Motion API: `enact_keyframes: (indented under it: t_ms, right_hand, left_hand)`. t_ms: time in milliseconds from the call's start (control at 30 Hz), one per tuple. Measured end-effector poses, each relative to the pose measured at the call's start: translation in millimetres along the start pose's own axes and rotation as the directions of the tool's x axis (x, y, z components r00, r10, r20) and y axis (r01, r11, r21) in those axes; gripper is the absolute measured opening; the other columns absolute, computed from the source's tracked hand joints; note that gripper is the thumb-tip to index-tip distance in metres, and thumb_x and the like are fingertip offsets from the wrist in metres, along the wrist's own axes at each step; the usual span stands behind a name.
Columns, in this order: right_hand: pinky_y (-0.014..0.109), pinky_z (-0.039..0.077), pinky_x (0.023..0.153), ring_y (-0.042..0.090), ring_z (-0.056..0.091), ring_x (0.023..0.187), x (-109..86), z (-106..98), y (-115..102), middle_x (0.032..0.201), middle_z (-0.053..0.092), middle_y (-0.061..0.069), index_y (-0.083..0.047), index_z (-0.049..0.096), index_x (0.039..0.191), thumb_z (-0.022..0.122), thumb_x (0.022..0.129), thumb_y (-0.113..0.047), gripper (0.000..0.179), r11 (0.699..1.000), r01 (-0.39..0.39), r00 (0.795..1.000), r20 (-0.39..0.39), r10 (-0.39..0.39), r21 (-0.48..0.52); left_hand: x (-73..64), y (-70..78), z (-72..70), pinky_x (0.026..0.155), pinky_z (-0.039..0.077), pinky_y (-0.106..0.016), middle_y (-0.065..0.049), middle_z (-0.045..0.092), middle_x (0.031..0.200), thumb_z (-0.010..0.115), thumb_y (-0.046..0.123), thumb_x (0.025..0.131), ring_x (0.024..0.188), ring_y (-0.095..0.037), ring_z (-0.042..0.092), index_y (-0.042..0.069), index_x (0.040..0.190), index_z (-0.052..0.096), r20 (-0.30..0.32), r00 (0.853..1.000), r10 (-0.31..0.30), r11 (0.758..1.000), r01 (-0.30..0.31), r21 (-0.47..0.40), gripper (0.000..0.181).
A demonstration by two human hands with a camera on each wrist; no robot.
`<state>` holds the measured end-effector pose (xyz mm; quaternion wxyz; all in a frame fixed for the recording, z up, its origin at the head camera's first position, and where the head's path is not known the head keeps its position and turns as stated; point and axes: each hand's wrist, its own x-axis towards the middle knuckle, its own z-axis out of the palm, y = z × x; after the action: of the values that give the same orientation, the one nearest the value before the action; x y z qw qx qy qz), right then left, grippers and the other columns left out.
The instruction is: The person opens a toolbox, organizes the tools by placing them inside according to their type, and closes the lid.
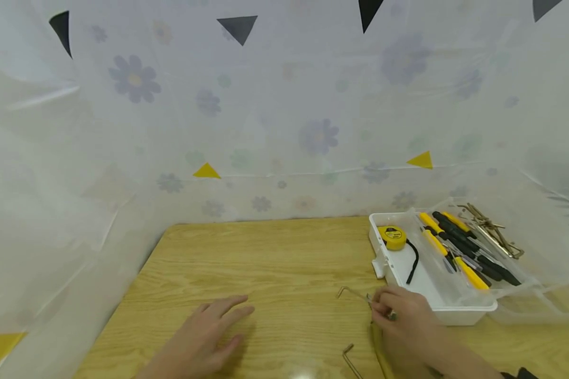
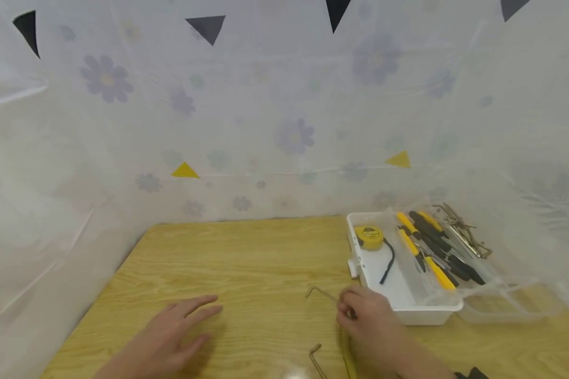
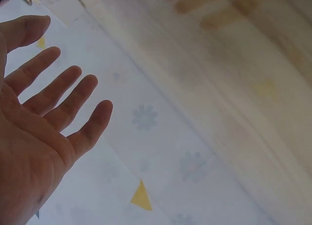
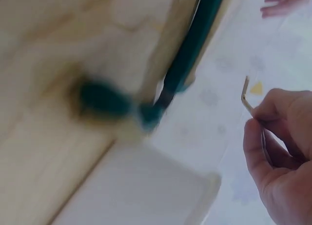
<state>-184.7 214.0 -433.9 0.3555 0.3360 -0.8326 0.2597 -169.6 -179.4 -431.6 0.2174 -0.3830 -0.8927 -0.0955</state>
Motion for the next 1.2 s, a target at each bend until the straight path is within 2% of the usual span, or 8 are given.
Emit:
enact_keyframes:
  t_ms: [100,367,600,700,833,967,1067,1200]
  right_hand:
    - [0.008,0.039,0.049,-0.003,0.049,0.054,2.1,-17.4,15.8,0.071,0.06,-0.008,-0.019,0.054,0.059,0.046,0.092,-0.04,0.04,0.996,-0.032,0.995,-0.095,0.024,-0.087]
    - [0.01,0.035,0.043,-0.006,0.05,0.049,-8.3,-72.1,59.7,0.061,0.064,0.0,-0.015,0.057,0.052,0.052,0.081,-0.034,0.035,0.949,-0.141,0.969,-0.235,0.074,-0.283]
    - [0.007,0.032,0.043,-0.026,0.036,0.057,-22.2,-116.0,83.2,0.058,0.063,0.008,-0.006,0.065,0.055,0.055,0.078,-0.036,0.039,0.873,-0.289,0.934,-0.315,0.168,-0.393]
    - [0.008,0.029,0.043,-0.028,0.027,0.059,-25.7,-132.1,87.3,0.065,0.063,0.006,0.002,0.068,0.065,0.062,0.081,-0.019,0.027,0.782,-0.502,0.858,-0.327,0.396,-0.37]
    - [0.009,0.028,0.043,-0.025,0.024,0.053,-27.6,-149.4,96.8,0.063,0.053,-0.017,0.013,0.067,0.08,0.062,0.081,0.001,0.013,0.598,-0.741,0.671,-0.328,0.665,-0.305]
    - [0.01,0.029,0.042,-0.021,0.029,0.048,-31.7,-160.4,111.7,0.061,0.03,-0.043,0.016,0.066,0.079,0.062,0.078,0.005,0.012,0.588,-0.776,0.629,-0.354,0.692,-0.23]
    - [0.011,0.03,0.041,-0.018,0.032,0.046,-35.0,-163.3,118.1,0.06,0.03,-0.043,0.015,0.065,0.076,0.061,0.077,0.005,0.012,0.589,-0.784,0.617,-0.355,0.702,-0.198]
    - [0.014,0.031,0.04,-0.015,0.033,0.044,-36.6,-168.1,122.4,0.056,0.035,-0.041,0.012,0.064,0.069,0.06,0.077,0.006,0.011,0.621,-0.754,0.656,-0.277,0.702,-0.214]
  left_hand:
    - [3.9,3.8,2.0,0.08,0.05,-0.04,0.005,0.054,0.134,0.074,0.027,0.078,0.112,-0.012,0.058,0.029,0.132,0.052,0.035,0.999,0.021,0.999,-0.02,-0.035,0.058]
    - [15.1,17.5,12.7,0.078,0.052,-0.038,0.0,0.055,0.134,0.072,0.029,0.082,0.11,-0.014,0.059,0.026,0.134,0.05,0.073,0.987,0.142,0.984,-0.133,-0.115,0.056]
    - [21.4,33.5,17.2,0.078,0.052,-0.037,-0.003,0.053,0.136,0.061,0.034,0.091,0.113,-0.016,0.059,0.024,0.134,0.049,0.181,0.965,0.192,0.973,-0.163,-0.16,0.046]
    - [23.6,38.0,16.2,0.079,0.051,-0.036,-0.002,0.053,0.136,0.058,0.036,0.093,0.115,-0.015,0.057,0.024,0.135,0.049,0.199,0.959,0.204,0.973,-0.176,-0.149,0.045]
    - [23.2,44.5,14.7,0.082,0.05,-0.035,0.002,0.052,0.137,0.056,0.038,0.094,0.12,-0.012,0.054,0.026,0.135,0.049,0.207,0.956,0.207,0.973,-0.18,-0.144,0.043]
    - [24.0,48.8,13.9,0.083,0.05,-0.035,0.003,0.053,0.136,0.055,0.037,0.095,0.12,-0.012,0.053,0.026,0.134,0.05,0.203,0.955,0.218,0.971,-0.192,-0.14,0.041]
    - [25.4,50.0,14.1,0.082,0.05,-0.033,0.001,0.054,0.135,0.056,0.035,0.094,0.118,-0.012,0.055,0.024,0.133,0.051,0.197,0.952,0.234,0.967,-0.208,-0.146,0.04]
    - [26.0,52.1,15.5,0.083,0.049,-0.034,0.002,0.053,0.136,0.055,0.033,0.095,0.118,-0.013,0.055,0.025,0.135,0.05,0.204,0.951,0.233,0.964,-0.198,-0.179,0.041]
